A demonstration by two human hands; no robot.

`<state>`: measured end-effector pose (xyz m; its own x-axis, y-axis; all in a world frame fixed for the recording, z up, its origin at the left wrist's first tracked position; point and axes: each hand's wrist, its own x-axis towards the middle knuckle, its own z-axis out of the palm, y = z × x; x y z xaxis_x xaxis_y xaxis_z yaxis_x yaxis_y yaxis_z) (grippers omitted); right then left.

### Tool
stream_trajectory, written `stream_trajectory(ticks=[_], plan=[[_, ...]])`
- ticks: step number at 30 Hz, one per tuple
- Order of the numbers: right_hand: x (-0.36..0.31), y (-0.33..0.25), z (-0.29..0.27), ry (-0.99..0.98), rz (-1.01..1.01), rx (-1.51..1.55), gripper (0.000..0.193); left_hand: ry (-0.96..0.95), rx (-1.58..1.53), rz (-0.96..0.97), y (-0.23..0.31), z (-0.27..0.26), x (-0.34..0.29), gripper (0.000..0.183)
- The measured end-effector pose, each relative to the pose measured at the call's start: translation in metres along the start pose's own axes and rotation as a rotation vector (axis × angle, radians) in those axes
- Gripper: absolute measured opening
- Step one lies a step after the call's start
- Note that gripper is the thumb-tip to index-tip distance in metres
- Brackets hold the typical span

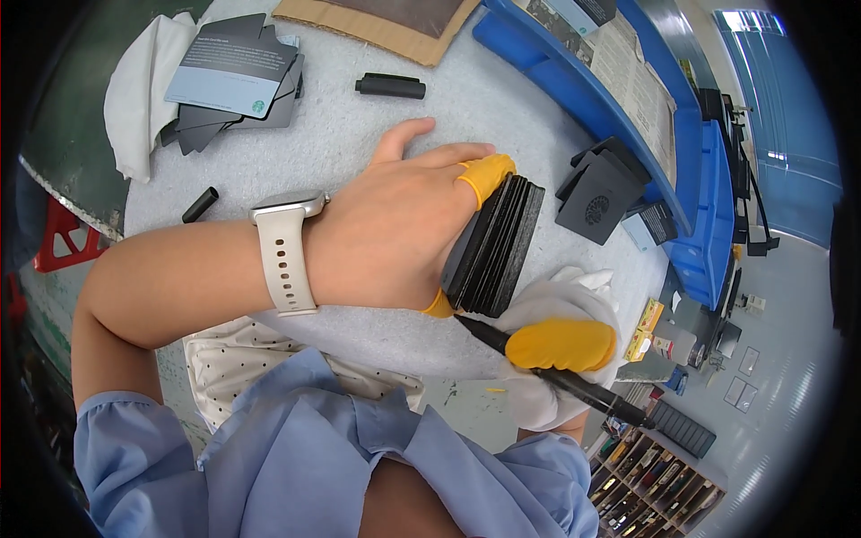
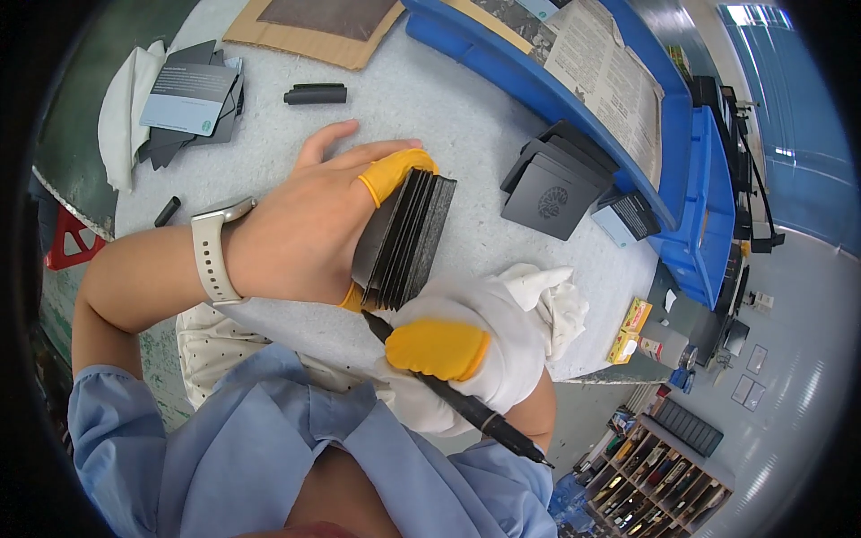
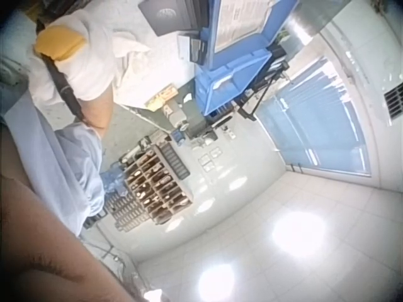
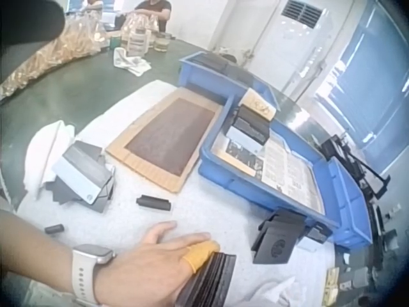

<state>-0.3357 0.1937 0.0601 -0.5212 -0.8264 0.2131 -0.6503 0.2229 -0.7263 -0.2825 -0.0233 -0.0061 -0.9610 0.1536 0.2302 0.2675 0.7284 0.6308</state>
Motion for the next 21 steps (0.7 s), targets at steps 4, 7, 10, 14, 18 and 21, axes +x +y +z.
stream_trajectory(ticks=[4,7,10,14,18,21], plan=[[-0.001,0.004,-0.001,0.002,-0.075,-0.029,0.036,0.08,-0.018,0.011,0.001,0.0,0.0,0.066],[-0.007,0.015,0.001,0.1,-0.03,0.092,0.037,0.088,-0.038,0.023,0.002,0.0,0.0,0.066],[-0.005,0.015,-0.002,0.152,-0.065,0.068,0.035,0.078,-0.029,0.03,0.002,0.001,0.003,0.063],[0.004,0.009,-0.006,0.002,-0.008,0.083,0.034,0.058,0.018,0.001,0.0,-0.001,-0.004,0.06],[-0.002,0.007,-0.004,0.072,-0.025,0.009,0.035,0.057,-0.001,0.029,0.001,0.001,0.003,0.059],[-0.007,0.004,0.008,0.136,0.058,0.043,0.037,0.03,0.007,-0.004,0.0,0.001,-0.002,0.079]])
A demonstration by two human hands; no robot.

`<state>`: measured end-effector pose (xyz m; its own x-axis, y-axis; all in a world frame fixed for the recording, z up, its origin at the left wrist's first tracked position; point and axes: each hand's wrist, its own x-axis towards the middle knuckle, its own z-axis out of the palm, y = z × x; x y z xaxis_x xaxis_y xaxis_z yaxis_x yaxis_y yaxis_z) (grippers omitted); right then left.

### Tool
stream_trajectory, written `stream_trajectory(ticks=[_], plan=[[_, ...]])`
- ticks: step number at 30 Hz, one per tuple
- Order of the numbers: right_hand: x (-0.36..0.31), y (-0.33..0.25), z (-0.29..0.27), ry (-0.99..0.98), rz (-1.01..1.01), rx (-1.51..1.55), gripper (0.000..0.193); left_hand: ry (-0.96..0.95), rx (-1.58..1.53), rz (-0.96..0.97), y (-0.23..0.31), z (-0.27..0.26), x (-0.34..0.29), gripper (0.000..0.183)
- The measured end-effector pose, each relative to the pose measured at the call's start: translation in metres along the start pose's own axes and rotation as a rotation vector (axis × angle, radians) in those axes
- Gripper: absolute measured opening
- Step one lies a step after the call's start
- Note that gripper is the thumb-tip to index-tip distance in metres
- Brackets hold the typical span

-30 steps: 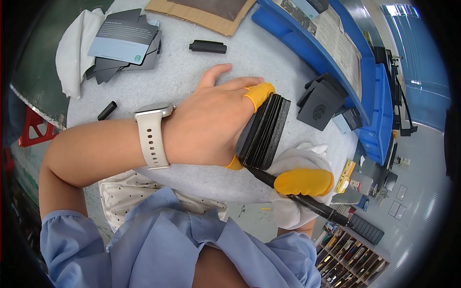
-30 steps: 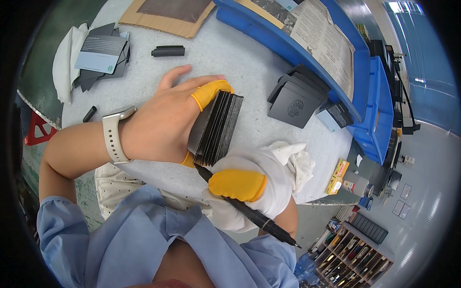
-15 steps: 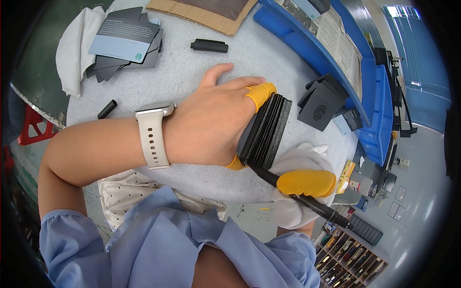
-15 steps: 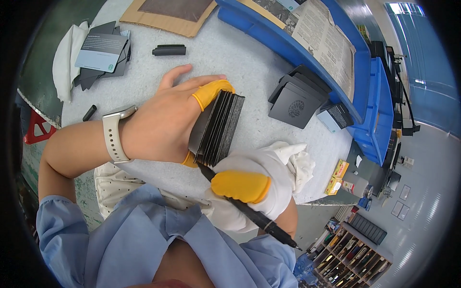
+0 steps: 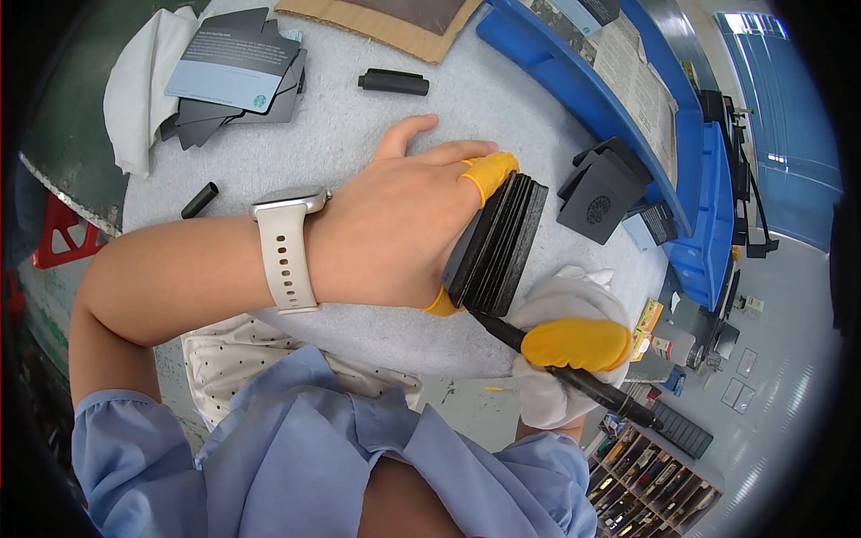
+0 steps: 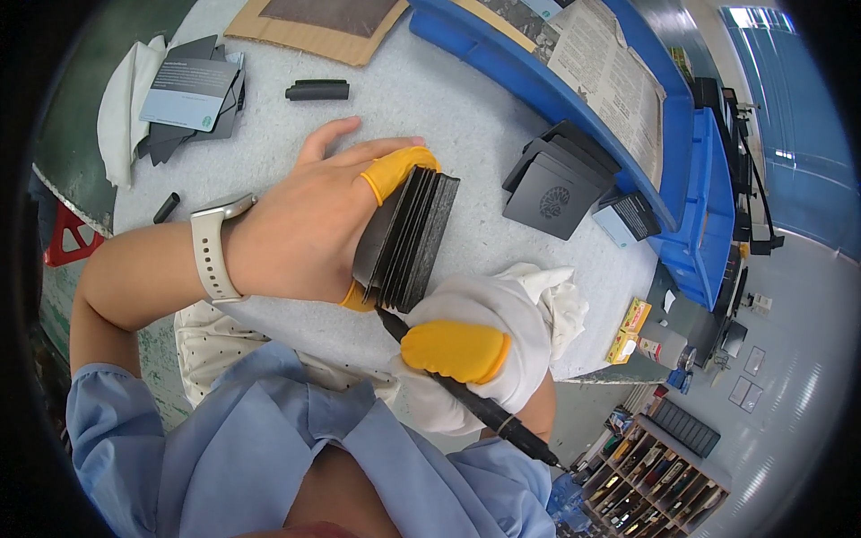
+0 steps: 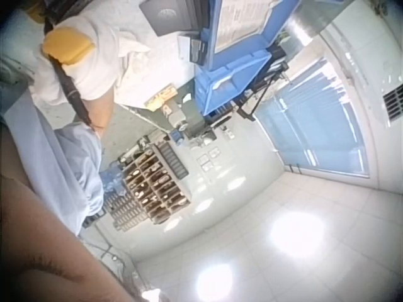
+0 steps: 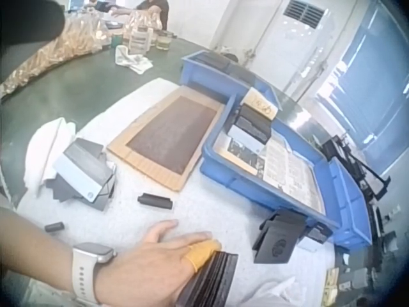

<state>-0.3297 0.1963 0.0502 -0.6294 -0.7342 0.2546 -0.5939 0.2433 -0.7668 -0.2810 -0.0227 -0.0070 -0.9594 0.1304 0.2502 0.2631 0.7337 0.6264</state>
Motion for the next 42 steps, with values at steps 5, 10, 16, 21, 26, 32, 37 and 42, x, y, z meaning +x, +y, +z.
stream_trajectory(ticks=[5,10,16,21,26,32,37,42], plan=[[0.0,-0.006,-0.006,-0.009,0.066,-0.086,0.043,-0.032,-0.013,-0.009,0.001,0.0,0.003,0.101],[-0.012,-0.004,0.009,0.25,0.085,0.043,0.041,-0.008,0.0,0.011,0.001,0.002,0.004,0.102],[-0.004,-0.007,-0.002,0.097,0.094,-0.046,0.044,-0.01,-0.006,0.009,0.001,0.003,0.004,0.102],[-0.008,0.001,-0.001,0.025,-0.008,-0.045,0.045,-0.01,0.01,-0.015,0.0,0.0,-0.001,0.102],[-0.013,0.003,-0.004,-0.014,0.061,-0.059,0.047,-0.006,-0.004,-0.003,0.001,0.0,0.001,0.102],[-0.005,0.003,-0.015,-0.023,-0.077,-0.114,0.046,0.002,-0.018,-0.006,0.0,0.001,0.001,0.102],[0.001,0.0,-0.017,-0.136,-0.149,-0.19,0.044,0.008,0.013,-0.013,-0.001,0.001,-0.002,0.103],[-0.004,0.003,-0.013,-0.082,-0.169,-0.241,0.043,0.004,0.002,0.002,0.0,0.002,0.001,0.102]])
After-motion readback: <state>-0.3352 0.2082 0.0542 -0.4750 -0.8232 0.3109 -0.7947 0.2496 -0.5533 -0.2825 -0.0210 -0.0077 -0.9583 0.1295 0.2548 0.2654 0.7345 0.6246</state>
